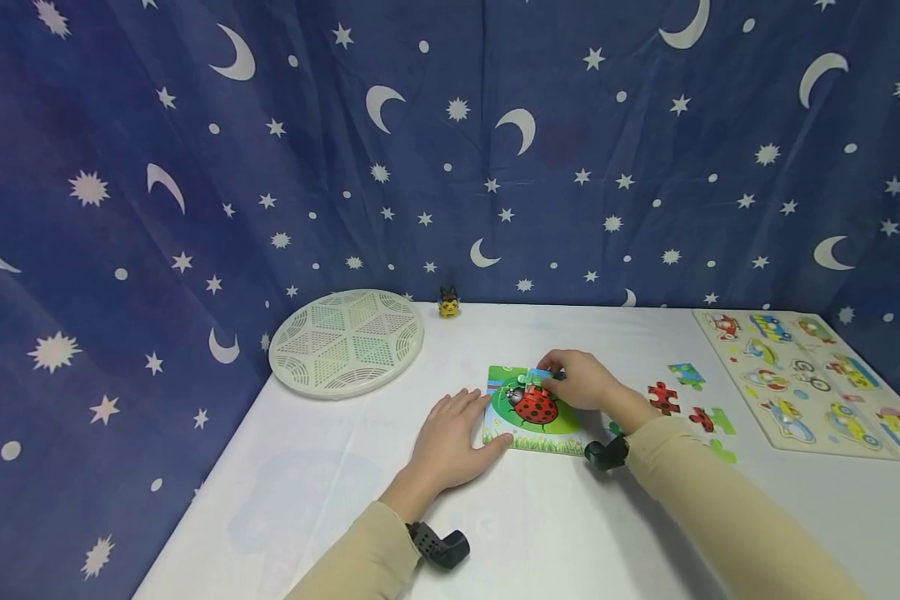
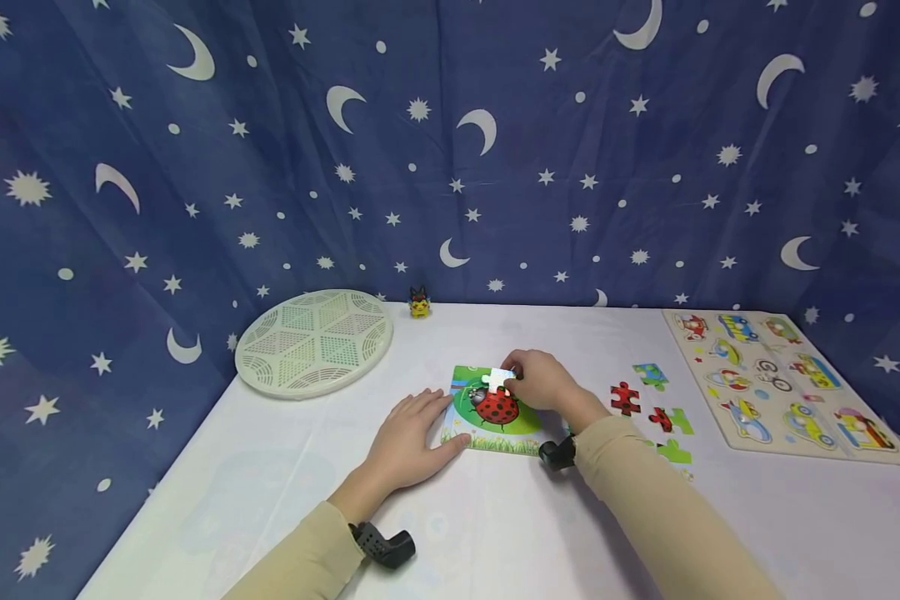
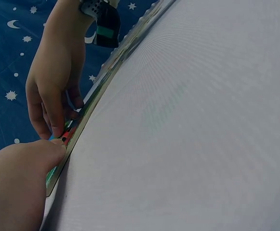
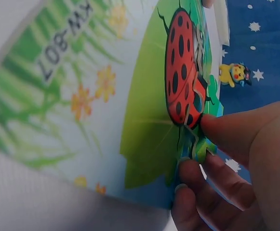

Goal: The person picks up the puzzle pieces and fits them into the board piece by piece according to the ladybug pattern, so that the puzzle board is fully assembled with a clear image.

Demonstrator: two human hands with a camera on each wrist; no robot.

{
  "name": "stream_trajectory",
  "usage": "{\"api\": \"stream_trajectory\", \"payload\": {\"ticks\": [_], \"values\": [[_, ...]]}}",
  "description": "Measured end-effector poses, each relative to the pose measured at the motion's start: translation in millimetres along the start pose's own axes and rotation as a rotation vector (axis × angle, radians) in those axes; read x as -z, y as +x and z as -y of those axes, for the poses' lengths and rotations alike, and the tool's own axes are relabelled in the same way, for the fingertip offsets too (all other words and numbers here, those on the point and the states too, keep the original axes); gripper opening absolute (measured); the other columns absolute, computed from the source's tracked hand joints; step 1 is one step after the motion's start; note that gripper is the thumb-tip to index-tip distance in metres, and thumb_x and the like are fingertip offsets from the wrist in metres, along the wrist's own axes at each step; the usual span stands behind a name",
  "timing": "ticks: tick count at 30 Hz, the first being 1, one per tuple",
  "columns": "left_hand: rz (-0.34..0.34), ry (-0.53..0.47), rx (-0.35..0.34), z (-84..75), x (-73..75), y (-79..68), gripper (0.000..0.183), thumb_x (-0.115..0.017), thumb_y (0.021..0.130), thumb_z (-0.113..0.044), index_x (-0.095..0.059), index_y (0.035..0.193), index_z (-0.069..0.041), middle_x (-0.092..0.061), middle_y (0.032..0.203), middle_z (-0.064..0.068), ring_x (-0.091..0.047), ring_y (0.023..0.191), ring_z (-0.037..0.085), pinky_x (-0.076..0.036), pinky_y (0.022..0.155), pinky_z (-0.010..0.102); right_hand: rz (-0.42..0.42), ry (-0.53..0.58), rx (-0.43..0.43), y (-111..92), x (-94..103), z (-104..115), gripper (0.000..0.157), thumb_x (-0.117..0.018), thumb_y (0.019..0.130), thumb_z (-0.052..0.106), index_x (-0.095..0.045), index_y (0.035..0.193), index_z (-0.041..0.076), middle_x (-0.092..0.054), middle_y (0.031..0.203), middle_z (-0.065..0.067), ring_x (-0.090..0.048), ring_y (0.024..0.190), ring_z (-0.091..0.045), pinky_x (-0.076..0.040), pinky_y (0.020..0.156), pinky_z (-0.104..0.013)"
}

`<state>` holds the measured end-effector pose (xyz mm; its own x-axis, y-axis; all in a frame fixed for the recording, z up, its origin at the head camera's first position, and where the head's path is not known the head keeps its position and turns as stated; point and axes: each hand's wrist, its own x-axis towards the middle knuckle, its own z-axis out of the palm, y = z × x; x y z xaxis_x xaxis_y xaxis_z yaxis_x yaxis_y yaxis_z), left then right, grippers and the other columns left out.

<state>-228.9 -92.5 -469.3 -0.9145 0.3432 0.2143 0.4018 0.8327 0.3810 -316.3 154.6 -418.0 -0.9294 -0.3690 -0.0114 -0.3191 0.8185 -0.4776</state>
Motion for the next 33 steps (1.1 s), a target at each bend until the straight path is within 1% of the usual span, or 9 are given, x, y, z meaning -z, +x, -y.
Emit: {"api": "stream_trajectory", "payload": {"ticks": [4, 11, 16, 20, 27, 33], "values": [[-0.005, 0.005, -0.005, 0.0, -0.5, -0.4, 0.075, -0.054, 0.096, -0.065, -0.053, 0.150, -0.013, -0.050, 0.154, 0.007, -0.039, 0.147, 0.027, -0.025, 0.124, 0.044, -0.014, -0.014, 0.023, 0.0, -3.1, 3.3, 0.022, -0.070, 0.096, 0.013, -0.071, 0.116, 0.005, -0.063, 0.099, -0.007, -0.059, 0.095, -0.027, -0.053, 0.089, -0.051], [-0.004, 0.011, 0.007, 1.6, -1.7, -1.1, 0.076, -0.053, 0.095, -0.066, -0.053, 0.151, -0.013, -0.049, 0.155, 0.007, -0.037, 0.147, 0.026, -0.023, 0.124, 0.043, -0.015, -0.013, 0.002, 1.4, -6.0, 6.2, 0.021, -0.070, 0.096, 0.015, -0.071, 0.116, 0.007, -0.064, 0.104, -0.008, -0.060, 0.100, -0.028, -0.053, 0.092, -0.051], [0.002, 0.007, 0.007, 1.6, -2.6, 0.0, 0.076, -0.052, 0.096, -0.066, -0.052, 0.152, -0.014, -0.048, 0.156, 0.006, -0.036, 0.148, 0.025, -0.021, 0.125, 0.042, -0.028, -0.024, -0.002, 1.0, -6.4, 7.3, 0.020, -0.071, 0.095, 0.014, -0.071, 0.113, 0.006, -0.065, 0.103, -0.008, -0.061, 0.099, -0.027, -0.053, 0.092, -0.050], [0.004, 0.002, 0.004, 0.0, -1.8, 0.2, 0.076, -0.053, 0.096, -0.066, -0.052, 0.152, -0.014, -0.048, 0.156, 0.006, -0.036, 0.148, 0.026, -0.021, 0.125, 0.042, -0.035, -0.034, -0.001, -0.1, -7.3, 7.1, 0.019, -0.071, 0.095, 0.013, -0.072, 0.113, 0.008, -0.066, 0.103, -0.008, -0.062, 0.099, -0.028, -0.054, 0.092, -0.051], [0.008, -0.003, 0.000, -1.6, -0.7, 1.2, 0.076, -0.054, 0.096, -0.065, -0.052, 0.151, -0.013, -0.048, 0.156, 0.007, -0.036, 0.148, 0.027, -0.022, 0.125, 0.042, -0.045, -0.043, 0.004, -1.3, -8.1, 6.0, 0.019, -0.072, 0.095, 0.014, -0.076, 0.114, 0.014, -0.069, 0.107, -0.009, -0.064, 0.104, -0.031, -0.054, 0.094, -0.053], [0.013, -0.001, 0.007, -0.6, -1.2, 0.4, 0.076, -0.053, 0.096, -0.066, -0.051, 0.152, -0.014, -0.047, 0.156, 0.007, -0.035, 0.148, 0.026, -0.021, 0.125, 0.042, -0.062, -0.032, 0.006, -0.3, -10.2, 5.3, 0.016, -0.073, 0.096, 0.017, -0.073, 0.110, 0.011, -0.066, 0.101, -0.006, -0.062, 0.097, -0.026, -0.054, 0.090, -0.050]]}}
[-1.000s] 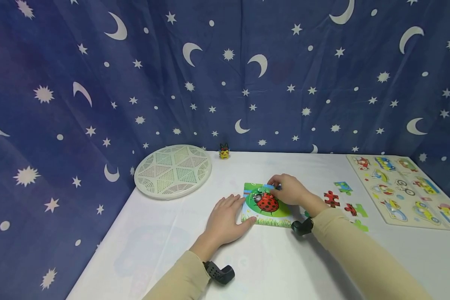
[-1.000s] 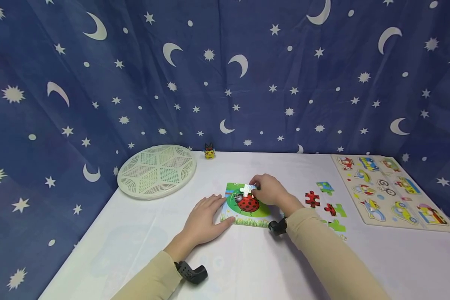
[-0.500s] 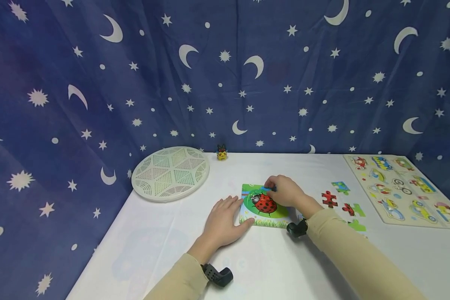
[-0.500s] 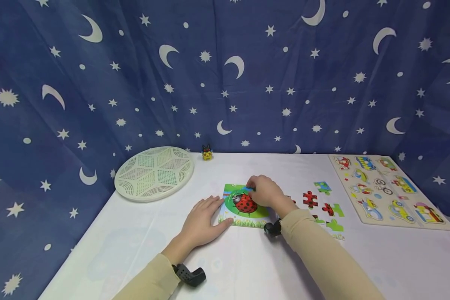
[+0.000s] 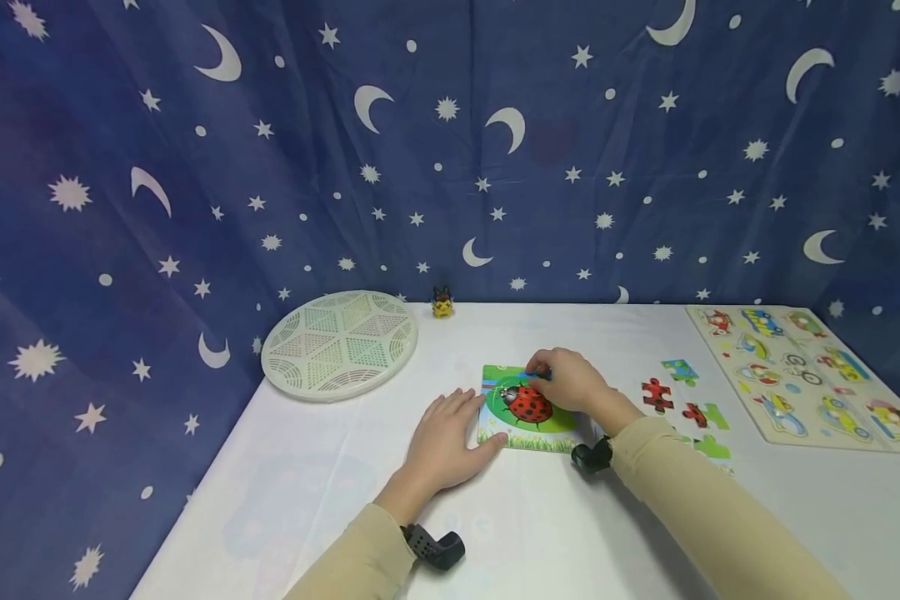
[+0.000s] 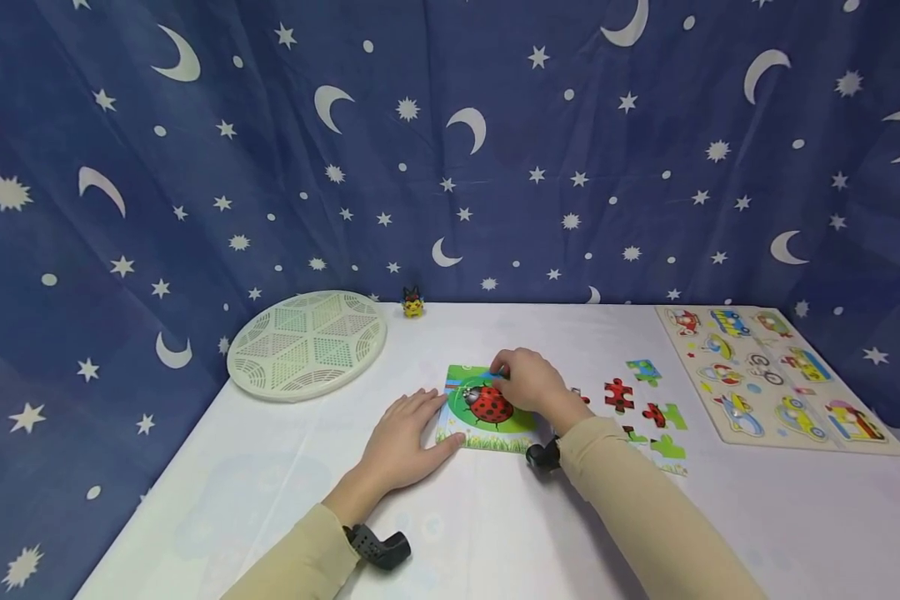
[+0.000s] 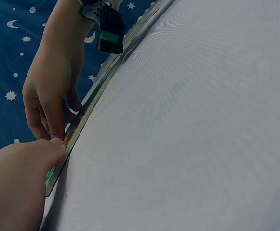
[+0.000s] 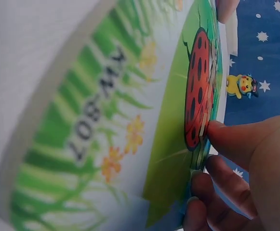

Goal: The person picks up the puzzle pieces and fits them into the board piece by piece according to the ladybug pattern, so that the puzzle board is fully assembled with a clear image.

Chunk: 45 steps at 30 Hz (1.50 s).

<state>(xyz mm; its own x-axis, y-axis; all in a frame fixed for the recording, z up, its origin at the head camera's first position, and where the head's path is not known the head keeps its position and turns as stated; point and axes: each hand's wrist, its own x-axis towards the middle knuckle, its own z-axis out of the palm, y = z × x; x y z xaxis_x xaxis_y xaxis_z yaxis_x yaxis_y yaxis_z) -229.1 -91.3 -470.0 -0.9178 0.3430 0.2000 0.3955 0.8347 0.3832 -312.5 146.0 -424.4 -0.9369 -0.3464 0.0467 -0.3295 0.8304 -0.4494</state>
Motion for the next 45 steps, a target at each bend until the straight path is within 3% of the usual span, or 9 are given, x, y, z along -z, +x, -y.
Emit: {"api": "stream_trajectory", "payload": {"ticks": [9, 19, 37, 45], "values": [[-0.001, 0.007, 0.003, 0.5, -2.3, -1.0, 0.076, -0.054, 0.096, -0.065, -0.051, 0.152, -0.014, -0.048, 0.156, 0.007, -0.036, 0.148, 0.026, -0.021, 0.125, 0.043, -0.026, 0.044, -0.001, -4, 4.3, -5, 0.016, -0.071, 0.097, 0.017, -0.071, 0.109, 0.007, -0.068, 0.101, -0.006, -0.063, 0.103, -0.029, -0.052, 0.096, -0.052], [-0.011, 0.001, -0.005, 0.3, -0.3, 0.4, 0.076, -0.055, 0.096, -0.064, -0.052, 0.151, -0.013, -0.048, 0.156, 0.008, -0.037, 0.148, 0.027, -0.022, 0.125, 0.043, -0.009, 0.015, -0.087, -8, 21.5, -21, 0.019, -0.067, 0.100, 0.019, -0.070, 0.112, 0.005, -0.067, 0.105, -0.010, -0.062, 0.105, -0.033, -0.051, 0.096, -0.055], [-0.014, 0.007, -0.011, 3.1, -0.5, -0.7, 0.075, -0.054, 0.096, -0.066, -0.053, 0.150, -0.013, -0.048, 0.156, 0.007, -0.037, 0.148, 0.027, -0.021, 0.125, 0.042, -0.025, -0.040, -0.159, -25, 40.0, -58, 0.026, -0.064, 0.100, 0.023, -0.068, 0.115, 0.002, -0.068, 0.108, -0.015, -0.061, 0.100, -0.035, -0.053, 0.089, -0.056], [-0.009, 0.011, -0.013, 1.1, 0.6, 1.6, 0.074, -0.054, 0.096, -0.065, -0.054, 0.150, -0.013, -0.048, 0.156, 0.007, -0.037, 0.148, 0.026, -0.021, 0.125, 0.042, -0.025, -0.010, -0.224, -35, 49.5, -84, 0.028, -0.063, 0.100, 0.024, -0.066, 0.114, 0.000, -0.066, 0.105, -0.016, -0.059, 0.090, -0.031, -0.054, 0.078, -0.047]]}}
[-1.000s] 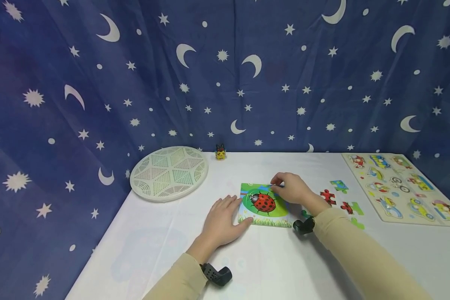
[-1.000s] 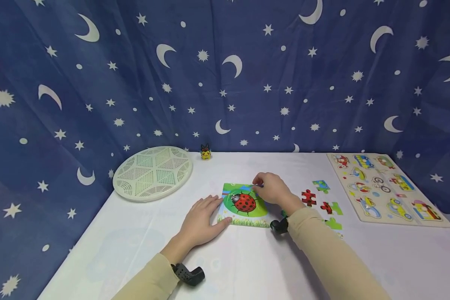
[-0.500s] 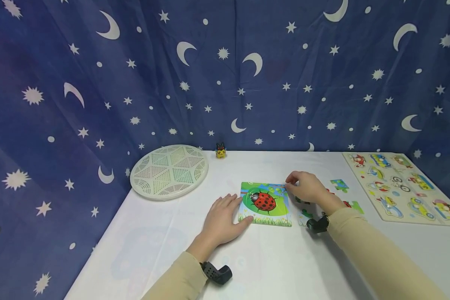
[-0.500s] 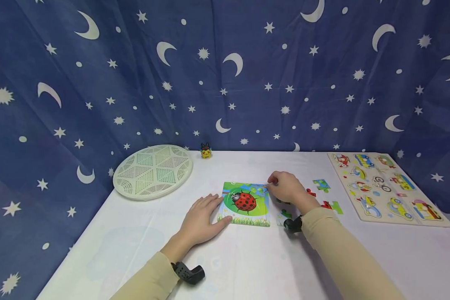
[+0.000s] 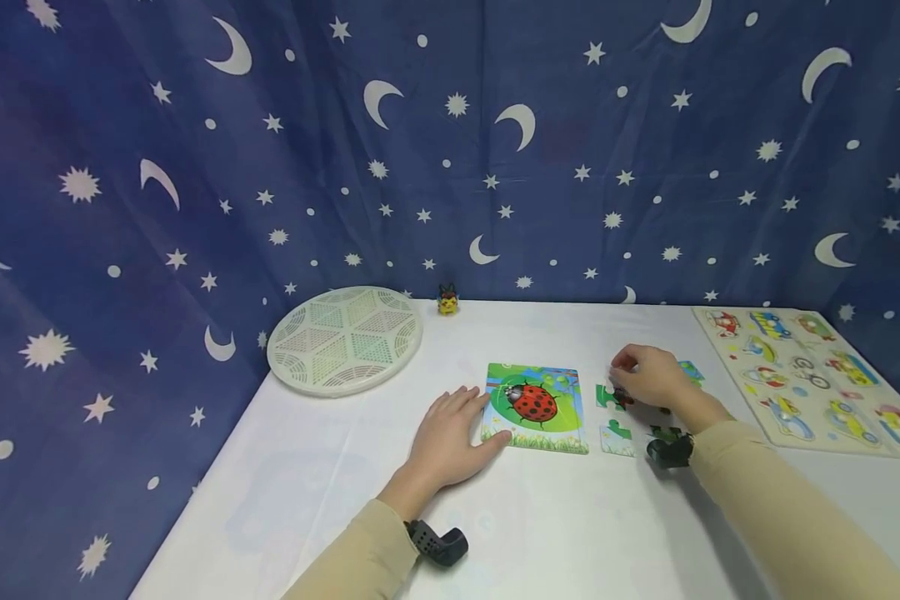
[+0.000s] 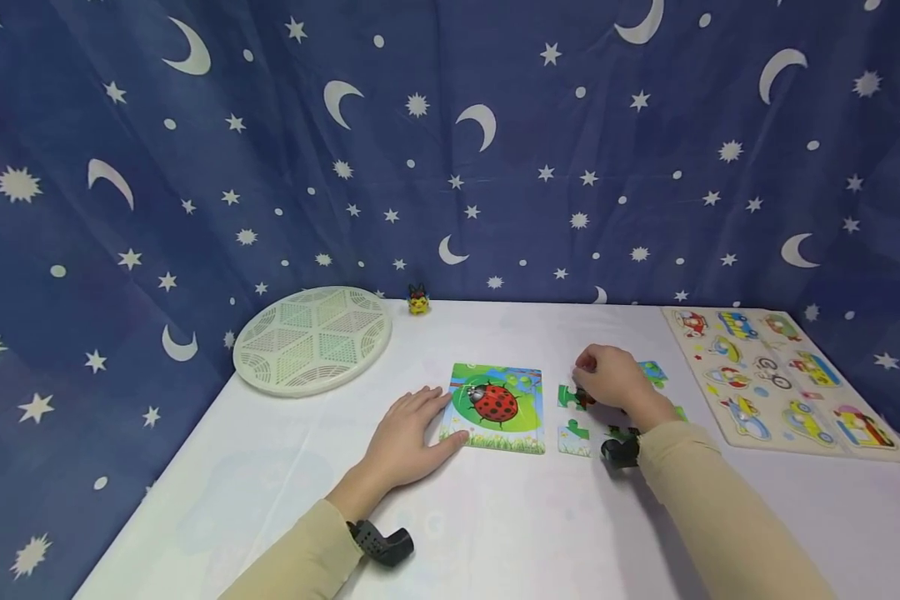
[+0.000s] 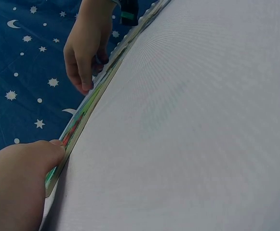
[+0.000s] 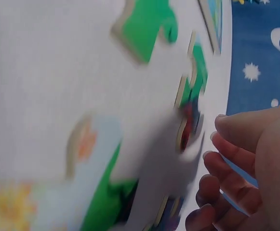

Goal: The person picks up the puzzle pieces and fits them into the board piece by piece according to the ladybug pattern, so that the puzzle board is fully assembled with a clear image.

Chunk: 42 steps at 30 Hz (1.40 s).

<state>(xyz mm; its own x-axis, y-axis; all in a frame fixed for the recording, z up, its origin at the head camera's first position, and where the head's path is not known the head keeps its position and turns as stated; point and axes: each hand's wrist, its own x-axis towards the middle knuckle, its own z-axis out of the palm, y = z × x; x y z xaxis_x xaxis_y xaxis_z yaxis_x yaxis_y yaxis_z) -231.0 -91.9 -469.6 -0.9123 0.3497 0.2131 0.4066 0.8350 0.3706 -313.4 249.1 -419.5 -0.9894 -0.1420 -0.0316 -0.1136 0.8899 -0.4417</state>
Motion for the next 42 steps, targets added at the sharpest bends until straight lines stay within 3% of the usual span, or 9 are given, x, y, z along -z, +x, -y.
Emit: {"api": "stream_trajectory", "payload": {"ticks": [11, 19, 26, 42], "values": [[0.026, 0.032, -0.016, -5.3, 4.3, 10.7, 0.074, -0.053, 0.096, -0.065, -0.053, 0.151, -0.015, -0.048, 0.156, 0.005, -0.036, 0.148, 0.025, -0.020, 0.125, 0.041, -0.015, -0.016, -0.127, -10, 18.2, -37, 0.034, -0.061, 0.100, 0.025, -0.062, 0.118, -0.005, -0.064, 0.107, -0.022, -0.057, 0.091, -0.035, -0.055, 0.079, -0.051], [0.024, 0.025, -0.009, -4.3, 3.5, 10.3, 0.074, -0.053, 0.096, -0.065, -0.053, 0.151, -0.015, -0.048, 0.156, 0.005, -0.036, 0.148, 0.025, -0.020, 0.125, 0.041, -0.014, -0.039, -0.231, -11, 24.8, -51, 0.042, -0.063, 0.098, 0.025, -0.057, 0.123, -0.008, -0.056, 0.108, -0.028, -0.054, 0.090, -0.038, -0.054, 0.067, -0.042], [0.022, 0.027, 0.004, -2.1, 3.5, 8.1, 0.074, -0.052, 0.096, -0.065, -0.053, 0.151, -0.015, -0.047, 0.156, 0.005, -0.036, 0.148, 0.025, -0.020, 0.125, 0.041, -0.059, -0.068, -0.265, -13, 26.1, -57, 0.047, -0.063, 0.097, 0.026, -0.053, 0.126, -0.010, -0.045, 0.118, -0.036, -0.047, 0.100, -0.046, -0.051, 0.083, -0.060], [0.011, -0.001, 0.026, -0.4, -0.6, -0.7, 0.073, -0.054, 0.096, -0.064, -0.053, 0.150, -0.015, -0.048, 0.156, 0.005, -0.036, 0.148, 0.025, -0.020, 0.125, 0.042, 0.023, -0.058, -0.330, -14, 34.6, -57, 0.038, -0.064, 0.099, 0.023, -0.055, 0.123, -0.005, -0.057, 0.104, -0.028, -0.052, 0.091, -0.042, -0.048, 0.067, -0.044]]}}
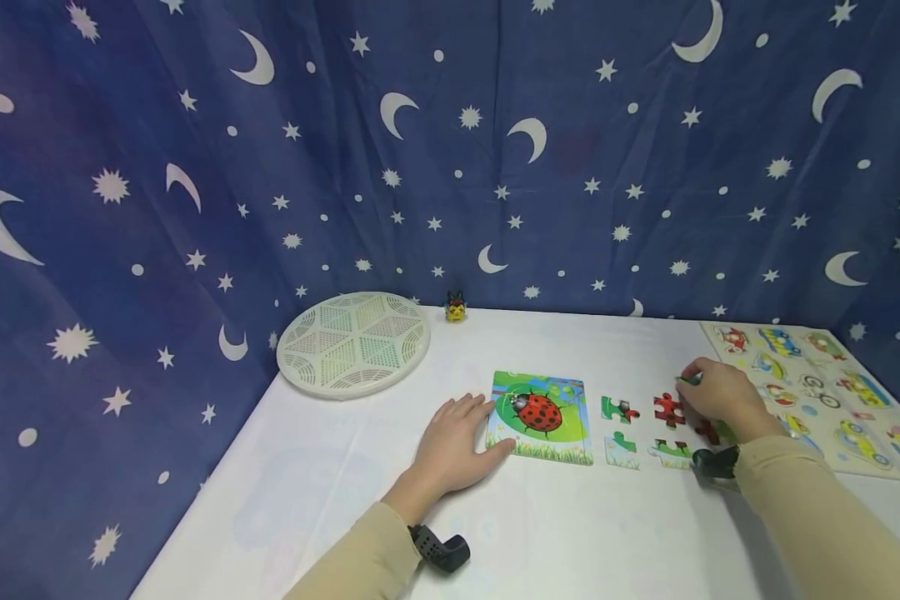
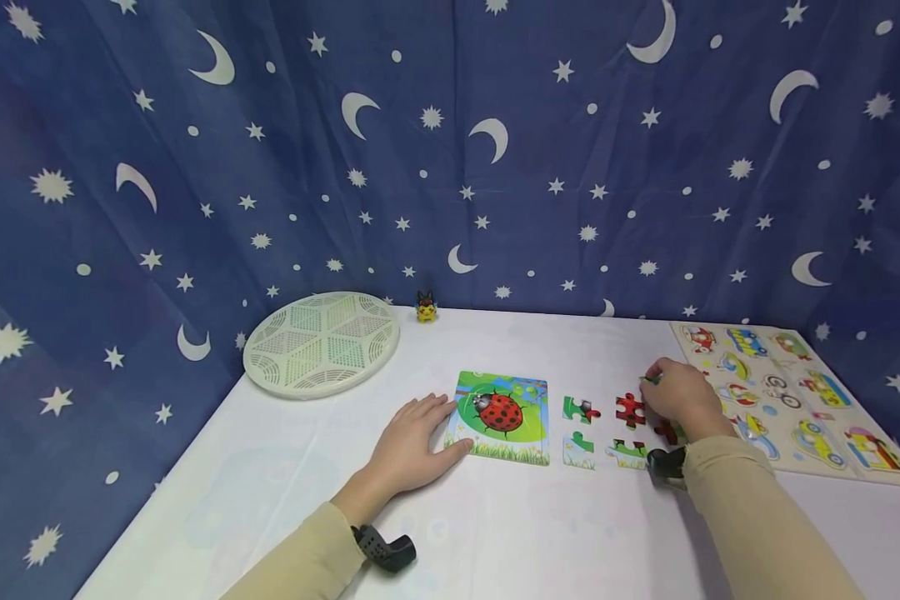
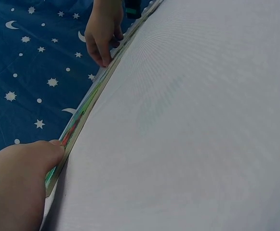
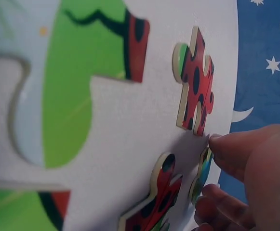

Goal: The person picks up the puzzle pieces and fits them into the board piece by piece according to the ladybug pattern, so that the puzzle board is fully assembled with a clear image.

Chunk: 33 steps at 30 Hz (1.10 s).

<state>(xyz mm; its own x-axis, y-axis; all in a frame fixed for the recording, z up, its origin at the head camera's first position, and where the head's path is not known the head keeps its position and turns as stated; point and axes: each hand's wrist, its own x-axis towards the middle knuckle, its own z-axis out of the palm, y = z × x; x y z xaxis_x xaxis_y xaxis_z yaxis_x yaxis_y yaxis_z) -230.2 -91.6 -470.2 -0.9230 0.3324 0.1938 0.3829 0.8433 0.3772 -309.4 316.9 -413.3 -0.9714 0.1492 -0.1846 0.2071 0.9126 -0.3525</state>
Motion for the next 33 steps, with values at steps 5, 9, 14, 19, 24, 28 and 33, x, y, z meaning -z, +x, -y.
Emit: {"api": "stream_trajectory", "payload": {"ticks": [5, 9, 14, 19, 24, 28, 33], "values": [[-0.006, 0.004, -0.005, 0.2, 0.2, -0.9, 0.073, -0.054, 0.096, -0.064, -0.054, 0.150, -0.015, -0.049, 0.155, 0.005, -0.037, 0.148, 0.026, -0.021, 0.125, 0.042, -0.003, 0.001, -0.004, 0, 1.6, -2, 0.037, -0.066, 0.098, 0.022, -0.055, 0.120, -0.006, -0.059, 0.102, -0.027, -0.052, 0.090, -0.042, -0.049, 0.069, -0.046], [-0.004, 0.005, -0.006, 0.0, 0.5, -1.3, 0.073, -0.054, 0.096, -0.064, -0.053, 0.150, -0.015, -0.048, 0.155, 0.005, -0.036, 0.148, 0.026, -0.021, 0.125, 0.042, -0.010, 0.018, -0.027, 0, 1.3, -3, 0.044, -0.068, 0.097, 0.023, -0.051, 0.121, -0.010, -0.057, 0.104, -0.029, -0.052, 0.091, -0.042, -0.052, 0.074, -0.050], [-0.002, 0.002, -0.005, 0.2, -0.1, -1.0, 0.073, -0.054, 0.096, -0.063, -0.053, 0.150, -0.015, -0.048, 0.156, 0.005, -0.036, 0.148, 0.025, -0.020, 0.125, 0.042, -0.014, 0.045, -0.079, 0, 1.2, -3, 0.058, -0.069, 0.096, 0.026, -0.044, 0.127, -0.016, -0.054, 0.109, -0.034, -0.052, 0.094, -0.044, -0.053, 0.081, -0.056], [-0.002, 0.006, -0.005, 0.5, -1.1, -0.6, 0.073, -0.053, 0.096, -0.064, -0.053, 0.150, -0.015, -0.048, 0.156, 0.005, -0.036, 0.148, 0.026, -0.021, 0.125, 0.043, -0.019, 0.037, -0.095, 1, 0.5, -6, 0.064, -0.070, 0.095, 0.029, -0.044, 0.127, -0.020, -0.055, 0.110, -0.036, -0.052, 0.094, -0.045, -0.054, 0.082, -0.057], [-0.002, 0.007, -0.006, 0.0, -0.1, -0.6, 0.073, -0.053, 0.096, -0.064, -0.054, 0.150, -0.015, -0.048, 0.156, 0.005, -0.037, 0.148, 0.025, -0.021, 0.125, 0.043, -0.049, 0.049, -0.077, 2, -2.6, -11, 0.068, -0.071, 0.094, 0.033, -0.043, 0.128, -0.018, -0.052, 0.112, -0.036, -0.051, 0.097, -0.046, -0.054, 0.082, -0.057], [-0.009, 0.004, -0.013, -1.1, 1.0, -1.0, 0.073, -0.054, 0.096, -0.063, -0.054, 0.149, -0.014, -0.049, 0.155, 0.006, -0.038, 0.147, 0.026, -0.023, 0.124, 0.043, -0.067, 0.068, -0.058, 2, -4.6, -12, 0.066, -0.072, 0.093, 0.032, -0.042, 0.131, -0.015, -0.051, 0.113, -0.036, -0.051, 0.098, -0.047, -0.054, 0.083, -0.059], [-0.002, 0.001, -0.004, -1.3, 1.1, -1.2, 0.073, -0.054, 0.096, -0.064, -0.054, 0.150, -0.014, -0.048, 0.156, 0.006, -0.037, 0.148, 0.026, -0.021, 0.125, 0.042, -0.068, 0.089, -0.035, 1, -6.4, -12, 0.059, -0.066, 0.096, 0.025, -0.041, 0.136, -0.010, -0.051, 0.120, -0.038, -0.052, 0.103, -0.050, -0.053, 0.088, -0.064]]}}
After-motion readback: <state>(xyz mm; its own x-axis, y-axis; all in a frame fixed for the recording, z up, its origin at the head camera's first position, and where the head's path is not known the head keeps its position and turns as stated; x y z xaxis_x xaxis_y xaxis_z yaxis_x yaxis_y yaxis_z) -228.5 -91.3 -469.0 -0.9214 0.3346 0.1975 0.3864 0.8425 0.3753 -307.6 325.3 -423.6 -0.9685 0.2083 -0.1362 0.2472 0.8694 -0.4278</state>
